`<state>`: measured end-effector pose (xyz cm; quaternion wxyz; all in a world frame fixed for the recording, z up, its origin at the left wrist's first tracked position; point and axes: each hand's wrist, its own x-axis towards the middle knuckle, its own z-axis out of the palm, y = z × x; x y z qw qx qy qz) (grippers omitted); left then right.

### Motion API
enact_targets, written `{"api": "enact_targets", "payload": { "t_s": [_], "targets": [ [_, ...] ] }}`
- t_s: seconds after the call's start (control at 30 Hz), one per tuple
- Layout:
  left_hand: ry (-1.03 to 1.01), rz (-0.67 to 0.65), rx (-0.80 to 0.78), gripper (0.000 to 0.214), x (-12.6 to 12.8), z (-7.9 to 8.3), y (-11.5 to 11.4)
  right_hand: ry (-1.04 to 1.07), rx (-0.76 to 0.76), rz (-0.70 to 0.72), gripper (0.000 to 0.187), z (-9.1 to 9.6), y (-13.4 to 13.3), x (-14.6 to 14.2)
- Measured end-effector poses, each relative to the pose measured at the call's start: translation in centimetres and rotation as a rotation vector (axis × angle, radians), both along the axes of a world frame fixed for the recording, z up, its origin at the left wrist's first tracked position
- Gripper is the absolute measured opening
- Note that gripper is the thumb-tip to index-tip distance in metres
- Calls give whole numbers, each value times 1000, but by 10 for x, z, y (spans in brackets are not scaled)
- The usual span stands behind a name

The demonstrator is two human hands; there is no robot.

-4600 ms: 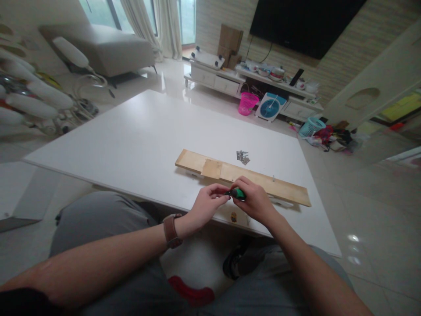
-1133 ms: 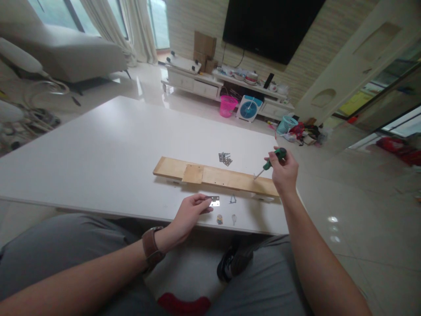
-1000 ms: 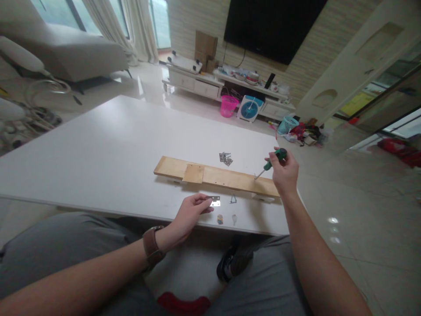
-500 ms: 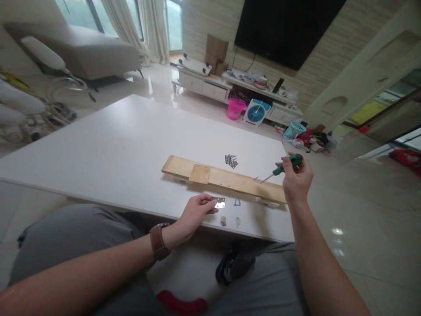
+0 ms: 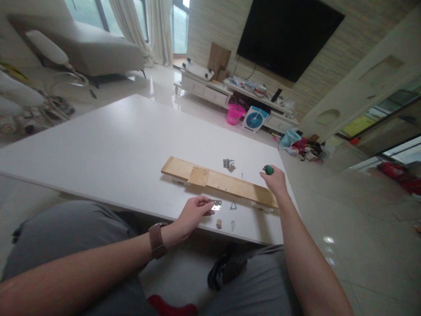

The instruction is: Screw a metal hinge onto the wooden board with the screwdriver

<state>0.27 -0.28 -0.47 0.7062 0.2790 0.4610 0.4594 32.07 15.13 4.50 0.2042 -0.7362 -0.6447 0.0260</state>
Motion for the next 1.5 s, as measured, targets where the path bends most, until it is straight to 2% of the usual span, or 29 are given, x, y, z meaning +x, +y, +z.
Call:
{"api": "enact_targets", "payload": {
  "t_s": [0.2,0.37,0.47,0.6,0.77,0.87,1.0,1.13,1.2,1.33,1.4,1.5],
  "targets": [
    [-11,-1,51,25,13,-8,5,-162,-277,-24,27,-20,34,-21],
    [-27,3,43,25,28,-14,7,-243,-528,78,34,-31,79,-55],
    [-43,-47,12,26,39,-12,5,-297,-667,129,36,-43,96,-71],
    [-88,-67,27,16,55,-5,5,-372,-737,150,38,-54,102,-80],
    [-131,-56,65,14,69,-2,10,-416,-693,150,37,-43,93,-83],
    [-79,-49,103,14,68,2,11,-407,-595,169,31,-26,84,-87],
    [-40,-51,128,13,55,14,5,-332,-381,269,15,9,57,-92],
    [-57,-64,158,12,40,22,-1,-180,-235,404,18,45,-1,-99],
    [-77,-80,221,15,33,22,-2,31,-137,482,19,55,-39,-104],
    [-72,-138,358,23,17,21,2,410,-92,534,23,51,-101,-122],
    [-54,-166,389,26,8,21,4,519,-95,526,26,45,-117,-131],
    [-66,-243,366,29,-1,23,6,598,-155,583,24,40,-128,-137]
  ]
}}
